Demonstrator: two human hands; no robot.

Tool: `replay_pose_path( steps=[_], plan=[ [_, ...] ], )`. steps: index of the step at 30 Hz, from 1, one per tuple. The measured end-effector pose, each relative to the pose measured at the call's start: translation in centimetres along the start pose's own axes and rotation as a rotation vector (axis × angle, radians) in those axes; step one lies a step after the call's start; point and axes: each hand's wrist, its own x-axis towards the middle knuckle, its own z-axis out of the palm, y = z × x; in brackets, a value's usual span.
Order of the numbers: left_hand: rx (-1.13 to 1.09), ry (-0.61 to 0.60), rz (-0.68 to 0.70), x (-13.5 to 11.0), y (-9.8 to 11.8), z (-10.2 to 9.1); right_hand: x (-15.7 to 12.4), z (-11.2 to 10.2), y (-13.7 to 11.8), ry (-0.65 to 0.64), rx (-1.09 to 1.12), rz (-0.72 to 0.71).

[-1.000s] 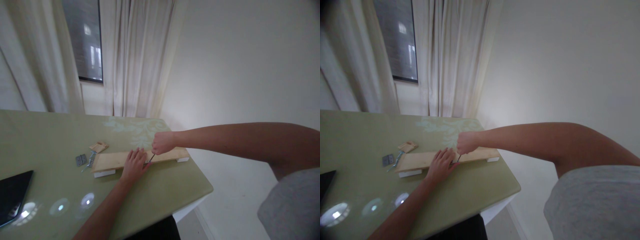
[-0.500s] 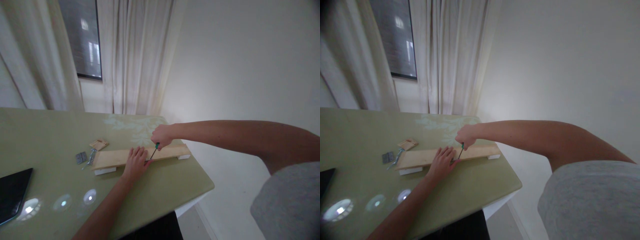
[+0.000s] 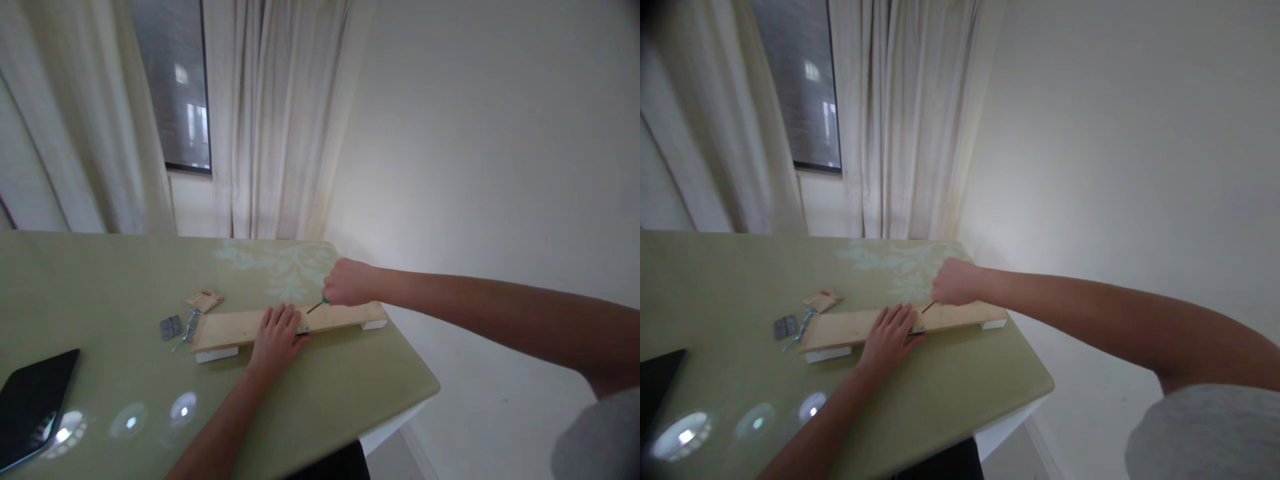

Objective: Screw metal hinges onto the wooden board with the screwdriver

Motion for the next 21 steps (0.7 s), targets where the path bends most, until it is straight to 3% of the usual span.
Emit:
replay_pose_path(
  steps=[2,4,5,7,9,12,16,21],
  plan=[
    [0.017,-0.014,0.032,-0.1,-0.2,0.0,-1.7,2.1,-0.5,0.073,0.073,0.089],
    [0.017,-0.024,0.068,-0.2,-0.4,0.1,-3.5,5.6,-2.6,0.121,0.153,0.157],
    [0.008,-0.025,0.081,-0.2,-0.5,0.1,-4.3,7.9,-4.2,0.162,0.216,0.203],
    [-0.022,-0.024,0.095,-0.2,-0.6,0.1,-5.5,13.0,-8.1,0.36,0.571,0.419],
    [-0.045,-0.026,0.101,-0.1,-0.7,-0.1,-6.3,17.8,-12.1,0.456,0.822,0.611],
    [-0.032,-0.058,0.126,-0.1,-0.9,-0.6,-6.7,22.5,-16.4,0.625,1.059,0.78],
    [-0.004,-0.091,0.201,0.0,-1.4,-1.3,-6.4,23.4,-16.9,0.754,1.173,0.787],
    [-0.044,-0.036,0.297,0.5,-2.3,-2.1,-3.7,20.3,-12.5,0.95,1.221,0.842]
  ],
)
